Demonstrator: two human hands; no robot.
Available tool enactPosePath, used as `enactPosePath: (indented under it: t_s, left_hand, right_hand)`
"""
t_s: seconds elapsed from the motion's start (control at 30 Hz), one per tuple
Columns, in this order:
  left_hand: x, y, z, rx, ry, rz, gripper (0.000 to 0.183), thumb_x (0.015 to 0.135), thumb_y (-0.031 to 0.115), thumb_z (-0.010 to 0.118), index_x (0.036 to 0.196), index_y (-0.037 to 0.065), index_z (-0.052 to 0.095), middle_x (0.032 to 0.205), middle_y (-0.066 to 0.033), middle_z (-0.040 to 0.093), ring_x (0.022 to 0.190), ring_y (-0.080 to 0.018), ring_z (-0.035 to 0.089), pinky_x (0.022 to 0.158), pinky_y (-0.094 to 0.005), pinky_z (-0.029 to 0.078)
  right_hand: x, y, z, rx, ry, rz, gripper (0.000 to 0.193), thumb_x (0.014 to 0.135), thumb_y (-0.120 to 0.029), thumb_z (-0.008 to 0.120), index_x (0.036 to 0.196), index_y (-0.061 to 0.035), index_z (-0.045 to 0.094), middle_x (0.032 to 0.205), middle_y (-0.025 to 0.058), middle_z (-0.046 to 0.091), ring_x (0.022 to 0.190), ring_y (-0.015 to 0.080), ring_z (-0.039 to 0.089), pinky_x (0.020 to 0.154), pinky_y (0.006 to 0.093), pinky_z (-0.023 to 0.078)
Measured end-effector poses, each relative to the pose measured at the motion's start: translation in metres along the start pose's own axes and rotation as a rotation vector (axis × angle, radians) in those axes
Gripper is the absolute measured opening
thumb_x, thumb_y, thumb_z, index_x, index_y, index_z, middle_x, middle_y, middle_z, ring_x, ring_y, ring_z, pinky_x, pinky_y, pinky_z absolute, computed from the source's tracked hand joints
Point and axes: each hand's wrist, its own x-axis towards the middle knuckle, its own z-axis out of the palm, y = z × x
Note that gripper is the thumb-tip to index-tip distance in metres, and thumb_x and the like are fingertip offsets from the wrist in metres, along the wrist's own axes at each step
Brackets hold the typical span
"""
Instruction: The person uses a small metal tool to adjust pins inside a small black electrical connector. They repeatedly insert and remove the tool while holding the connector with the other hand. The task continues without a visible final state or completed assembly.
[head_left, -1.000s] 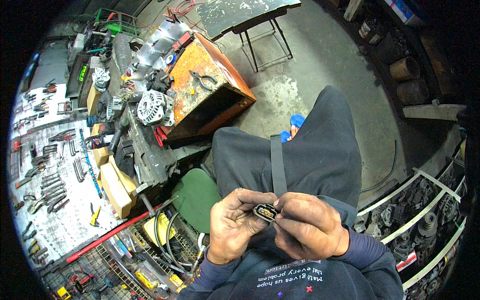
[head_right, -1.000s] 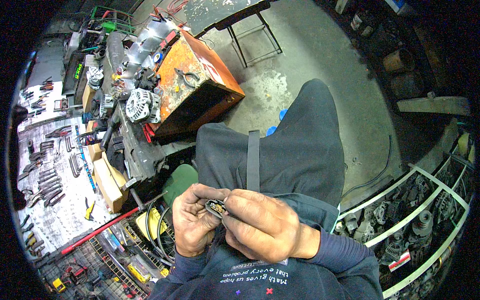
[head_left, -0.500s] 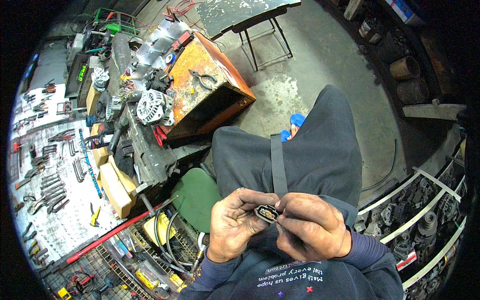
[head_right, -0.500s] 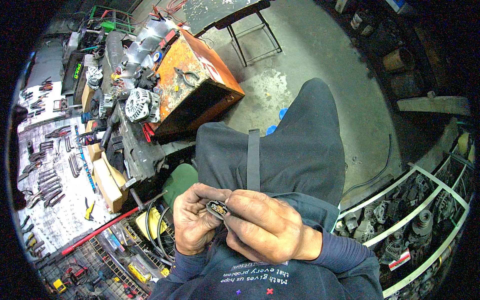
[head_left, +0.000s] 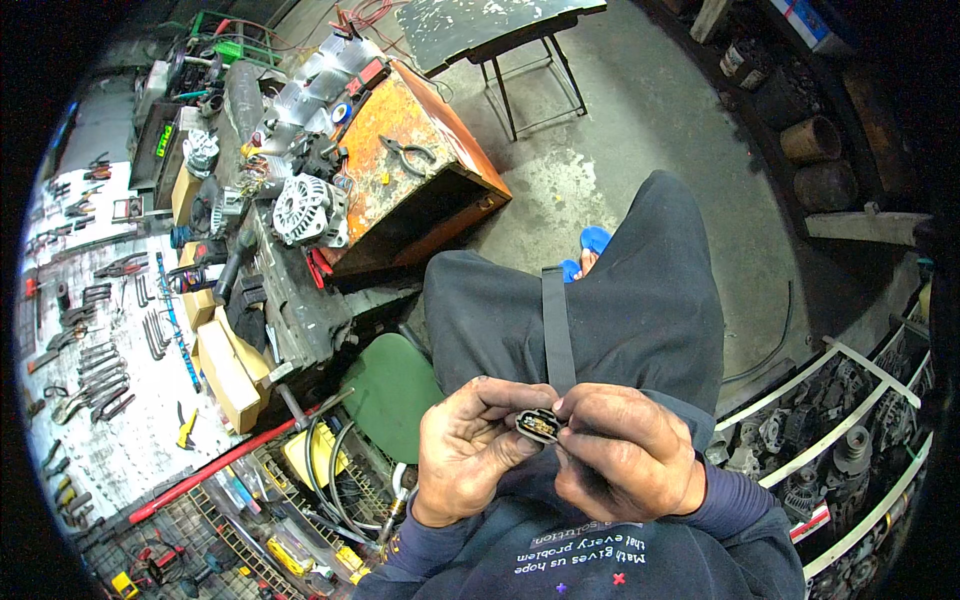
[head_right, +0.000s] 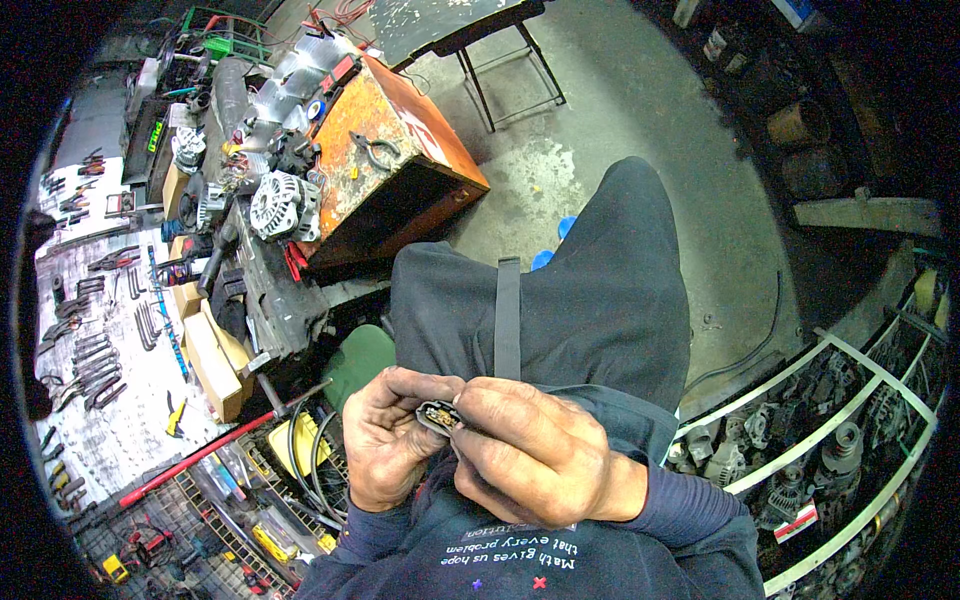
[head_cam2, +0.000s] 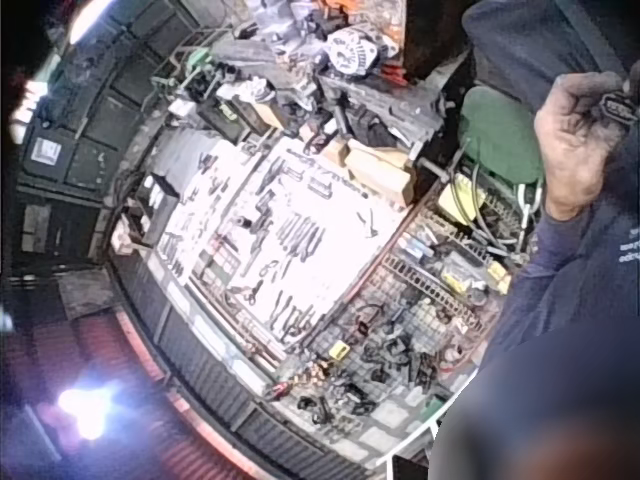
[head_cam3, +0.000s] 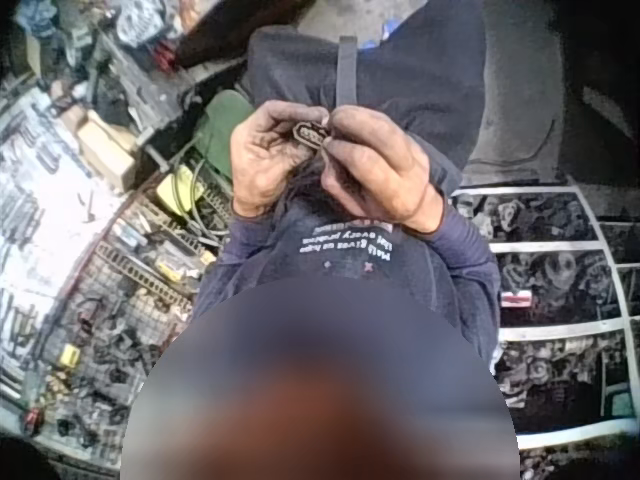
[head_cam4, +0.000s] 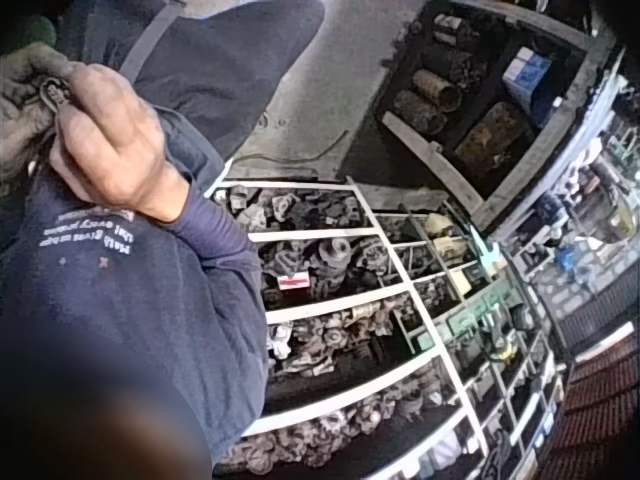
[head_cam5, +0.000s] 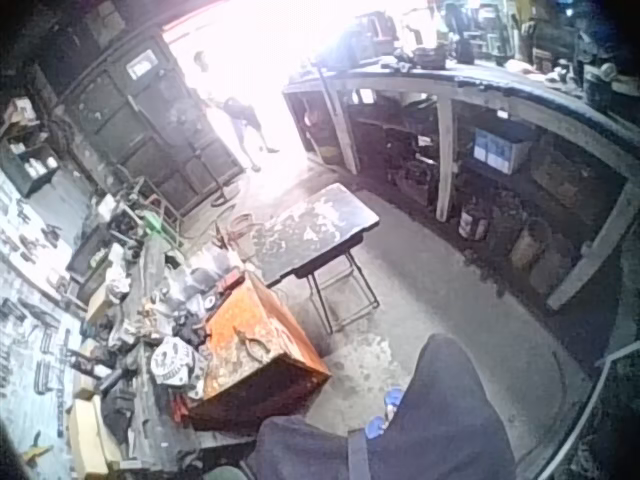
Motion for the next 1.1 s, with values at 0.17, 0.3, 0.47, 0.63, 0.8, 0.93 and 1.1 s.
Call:
enactPosePath:
  t_s: [0.17, 0.3, 0.47, 0.63, 0.8, 0.93, 1.1]
  left_hand:
    - [-0.002, 0.000, -0.002, 0.039, -0.008, 0.015, 0.039, 0.092, 0.001, 0.079, 0.126, -0.010, 0.063, 0.123, -0.0193, 0.071, 0.112, -0.0194, 0.069, 0.102, -0.0328, 0.055]
    - [-0.001, -0.001, -0.001, 0.007, 0.001, 0.002, 0.039, 0.092, 0.001, 0.078, 0.126, -0.009, 0.062, 0.123, -0.0191, 0.071, 0.113, -0.0198, 0.070, 0.102, -0.0331, 0.055]
    - [-0.001, -0.005, 0.003, -0.078, 0.031, 0.001, 0.039, 0.093, 0.001, 0.077, 0.127, -0.008, 0.060, 0.123, -0.0188, 0.072, 0.113, -0.0194, 0.070, 0.101, -0.0326, 0.056]
    - [0.001, -0.006, 0.002, -0.129, 0.000, -0.002, 0.037, 0.096, 0.002, 0.075, 0.128, -0.008, 0.060, 0.122, -0.0176, 0.072, 0.112, -0.0182, 0.070, 0.101, -0.0310, 0.055]
    - [0.002, -0.006, -0.002, -0.100, -0.034, -0.013, 0.037, 0.096, 0.002, 0.074, 0.129, -0.007, 0.061, 0.121, -0.0153, 0.072, 0.111, -0.0163, 0.069, 0.100, -0.0301, 0.054]
    - [0.001, -0.002, -0.010, -0.023, -0.088, -0.043, 0.039, 0.097, 0.003, 0.074, 0.132, -0.007, 0.061, 0.121, -0.0127, 0.071, 0.113, -0.0149, 0.067, 0.101, -0.0291, 0.053]
    - [-0.002, 0.006, -0.016, -0.100, -0.174, -0.149, 0.042, 0.100, 0.013, 0.072, 0.135, -0.008, 0.060, 0.124, -0.0115, 0.070, 0.115, -0.0143, 0.064, 0.103, -0.0290, 0.050]
  right_hand:
    - [0.001, -0.001, -0.001, 0.004, -0.015, -0.008, 0.033, 0.065, 0.000, 0.085, 0.094, 0.0085, 0.070, 0.105, 0.0248, 0.069, 0.091, 0.0385, 0.075, 0.081, 0.0436, 0.065]
    - [-0.004, 0.003, 0.004, -0.036, 0.003, -0.067, 0.032, 0.066, 0.002, 0.084, 0.094, 0.0088, 0.070, 0.105, 0.0243, 0.069, 0.092, 0.0393, 0.074, 0.080, 0.0440, 0.065]
    - [-0.007, 0.007, 0.007, -0.053, -0.003, -0.121, 0.029, 0.069, 0.004, 0.081, 0.096, 0.0089, 0.070, 0.105, 0.0234, 0.068, 0.093, 0.0398, 0.073, 0.079, 0.0435, 0.065]
    - [-0.008, 0.007, 0.008, -0.063, 0.005, -0.122, 0.032, 0.070, 0.004, 0.081, 0.099, 0.0089, 0.069, 0.108, 0.0226, 0.066, 0.093, 0.0394, 0.074, 0.078, 0.0432, 0.065]
    - [-0.006, 0.001, 0.009, -0.035, 0.047, 0.022, 0.030, 0.071, 0.004, 0.081, 0.099, 0.0058, 0.069, 0.106, 0.0215, 0.067, 0.089, 0.0340, 0.075, 0.076, 0.0407, 0.065]
    - [0.019, -0.009, -0.013, 0.029, -0.085, 0.226, 0.023, 0.073, 0.010, 0.075, 0.093, 0.0022, 0.068, 0.099, 0.0169, 0.063, 0.082, 0.0271, 0.075, 0.073, 0.0362, 0.063]
    - [0.048, -0.008, -0.034, 0.097, -0.253, 0.298, 0.021, 0.074, 0.002, 0.079, 0.093, 0.0009, 0.068, 0.098, 0.0158, 0.068, 0.081, 0.0281, 0.071, 0.071, 0.0355, 0.057]
